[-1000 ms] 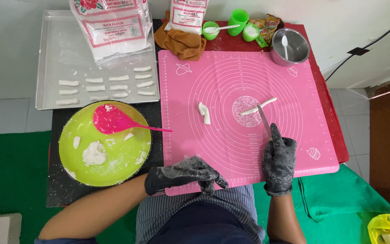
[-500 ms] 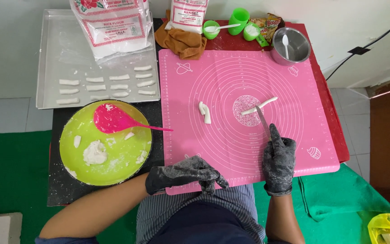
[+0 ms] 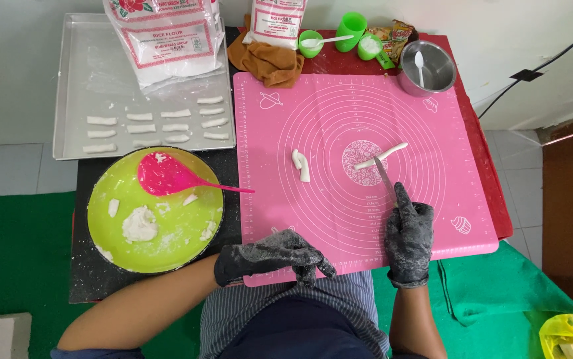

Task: Cutting a roll of dough into small pieces and arranging them on a tray, while also scraping dough from a bowl.

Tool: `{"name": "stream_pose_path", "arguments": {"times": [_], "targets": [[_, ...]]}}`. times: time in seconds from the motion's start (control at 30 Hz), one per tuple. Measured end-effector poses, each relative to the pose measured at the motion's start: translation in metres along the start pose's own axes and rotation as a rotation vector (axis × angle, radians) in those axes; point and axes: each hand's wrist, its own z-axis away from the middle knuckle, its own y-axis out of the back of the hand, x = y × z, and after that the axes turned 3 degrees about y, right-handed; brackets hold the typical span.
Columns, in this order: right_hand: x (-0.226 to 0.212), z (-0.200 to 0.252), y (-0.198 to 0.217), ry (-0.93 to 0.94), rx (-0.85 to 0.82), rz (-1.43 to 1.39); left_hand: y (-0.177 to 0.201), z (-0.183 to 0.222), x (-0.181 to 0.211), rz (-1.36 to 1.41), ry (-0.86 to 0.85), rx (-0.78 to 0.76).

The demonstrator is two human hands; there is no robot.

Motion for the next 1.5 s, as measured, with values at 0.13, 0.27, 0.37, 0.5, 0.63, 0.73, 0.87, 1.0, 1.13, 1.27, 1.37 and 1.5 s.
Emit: {"name": "stream_pose_path", "arguments": {"times": [0.13, 0.27, 0.37, 0.5, 0.63, 0.73, 0.87, 1.0, 1.13, 1.27, 1.37, 1.5], "targets": [[-0.001, -0.001, -0.001, 0.01, 0.002, 0.022, -0.002, 0.002, 0.001, 0.008, 0.001, 0.007], [-0.001, -0.001, -0.001, -0.01, -0.029, 0.023, -0.002, 0.002, 0.002, 0.02, 0.004, 0.016], [-0.001, -0.002, 0.0, -0.034, -0.064, 0.016, -0.004, -0.001, 0.002, 0.026, 0.005, 0.021], [-0.002, -0.005, 0.002, -0.058, -0.112, 0.047, -0.004, -0.001, 0.01, 0.03, 0.006, 0.031], [0.009, -0.007, -0.006, -0.076, -0.185, 0.156, -0.007, -0.004, 0.012, 0.032, 0.005, 0.028], [0.023, -0.014, -0.011, -0.085, -0.272, 0.232, -0.009, -0.005, 0.013, 0.044, 0.008, 0.034], [0.027, -0.019, -0.009, -0.021, -0.307, 0.265, -0.009, -0.006, 0.015, 0.058, 0.011, 0.045], [0.021, -0.023, 0.001, 0.01, -0.319, 0.189, -0.011, -0.009, 0.018, 0.064, 0.013, 0.05], [0.0, -0.021, 0.008, -0.023, -0.347, 0.146, -0.013, -0.004, 0.02, 0.071, 0.01, 0.056], [-0.003, -0.019, 0.007, -0.042, -0.36, 0.09, -0.014, -0.001, 0.023, 0.078, 0.013, 0.063], [-0.01, -0.017, 0.012, -0.033, -0.345, 0.081, -0.015, -0.001, 0.025, 0.083, 0.014, 0.07], [-0.011, -0.015, 0.016, 0.016, -0.267, 0.021, -0.016, -0.002, 0.025, 0.098, 0.016, 0.078]]}}
